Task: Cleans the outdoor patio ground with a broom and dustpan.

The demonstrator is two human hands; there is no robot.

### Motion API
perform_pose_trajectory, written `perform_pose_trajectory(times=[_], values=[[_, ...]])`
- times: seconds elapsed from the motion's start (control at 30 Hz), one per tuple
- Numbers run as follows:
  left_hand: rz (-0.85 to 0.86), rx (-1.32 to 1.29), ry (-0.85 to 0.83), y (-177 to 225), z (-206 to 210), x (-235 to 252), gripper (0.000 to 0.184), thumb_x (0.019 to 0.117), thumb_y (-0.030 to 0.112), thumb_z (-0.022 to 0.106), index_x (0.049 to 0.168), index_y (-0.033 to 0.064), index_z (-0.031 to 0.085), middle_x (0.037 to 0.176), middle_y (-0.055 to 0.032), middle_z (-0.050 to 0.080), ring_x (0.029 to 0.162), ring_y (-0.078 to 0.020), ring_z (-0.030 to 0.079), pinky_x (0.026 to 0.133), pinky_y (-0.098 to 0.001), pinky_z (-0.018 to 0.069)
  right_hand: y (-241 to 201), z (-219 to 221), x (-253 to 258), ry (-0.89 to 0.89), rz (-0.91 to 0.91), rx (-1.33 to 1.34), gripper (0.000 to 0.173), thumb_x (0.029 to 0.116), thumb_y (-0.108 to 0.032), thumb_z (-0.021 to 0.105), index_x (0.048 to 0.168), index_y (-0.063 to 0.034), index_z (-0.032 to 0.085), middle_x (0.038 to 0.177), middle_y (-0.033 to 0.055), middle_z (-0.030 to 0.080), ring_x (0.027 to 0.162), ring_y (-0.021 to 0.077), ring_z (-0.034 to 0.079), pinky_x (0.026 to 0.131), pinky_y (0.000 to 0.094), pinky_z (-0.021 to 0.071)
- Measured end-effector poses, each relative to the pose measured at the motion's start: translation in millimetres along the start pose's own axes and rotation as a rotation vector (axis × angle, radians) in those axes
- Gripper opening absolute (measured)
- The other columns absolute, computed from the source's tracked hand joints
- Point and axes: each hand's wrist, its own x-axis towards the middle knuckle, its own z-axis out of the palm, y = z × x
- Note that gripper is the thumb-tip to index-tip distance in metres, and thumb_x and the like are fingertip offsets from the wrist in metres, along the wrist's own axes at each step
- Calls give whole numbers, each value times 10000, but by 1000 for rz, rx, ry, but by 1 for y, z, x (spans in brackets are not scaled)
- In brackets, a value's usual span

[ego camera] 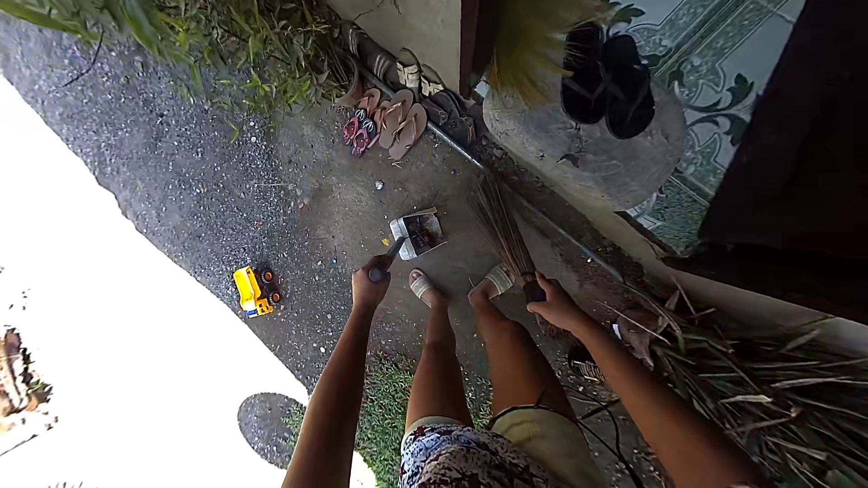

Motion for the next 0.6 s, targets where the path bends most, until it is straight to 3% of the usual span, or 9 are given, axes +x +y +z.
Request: perform_pose_trajectory(times=[0.13, 0.23, 0.33, 0.5, 0.6], values=[[-9, -23, 42, -31, -26, 4, 354, 881, 15, 651, 1230, -7, 699, 1188, -195, 722, 1117, -315, 688, 1001, -496, 501, 9, -22, -69, 24, 7, 166, 892, 882, 45, 713, 1609, 12, 198, 1601, 309, 289, 1473, 422, 329, 1188, 518, 308], [-18, -29, 58, -53, -39, 7, 352, 879, 25, 651, 1227, -1, 700, 1173, -191, 727, 1102, -316, 692, 983, -509, 504, 9, -9, -97, 68, 10, 189, 887, 878, 52, 701, 1610, 7, 201, 1603, 299, 294, 1479, 415, 321, 1192, 516, 296], [-47, 26, 25, -66, -52, 10, 359, 906, 36, 651, 1261, 1, 686, 1211, -210, 713, 1143, -350, 678, 1019, -531, 487, -6, 25, -72, 109, 19, 205, 901, 878, 33, 720, 1606, 27, 188, 1586, 326, 301, 1460, 438, 341, 1184, 534, 306], [-48, 40, -17, -85, -54, 23, 354, 923, 35, 649, 1274, -5, 677, 1230, -216, 704, 1167, -345, 668, 1046, -511, 474, -54, 103, 23, 47, 127, 112, 975, 870, -75, 754, 1608, 43, 128, 1578, 354, 262, 1442, 473, 339, 1165, 556, 334], [-72, 37, -57, -95, -60, 31, 365, 937, 35, 642, 1300, 3, 664, 1254, -213, 694, 1182, -336, 661, 1057, -492, 472, -63, 151, 25, -3, 83, 95, 1003, 855, -109, 764, 1620, 11, 127, 1601, 329, 244, 1459, 450, 336, 1173, 547, 341]])
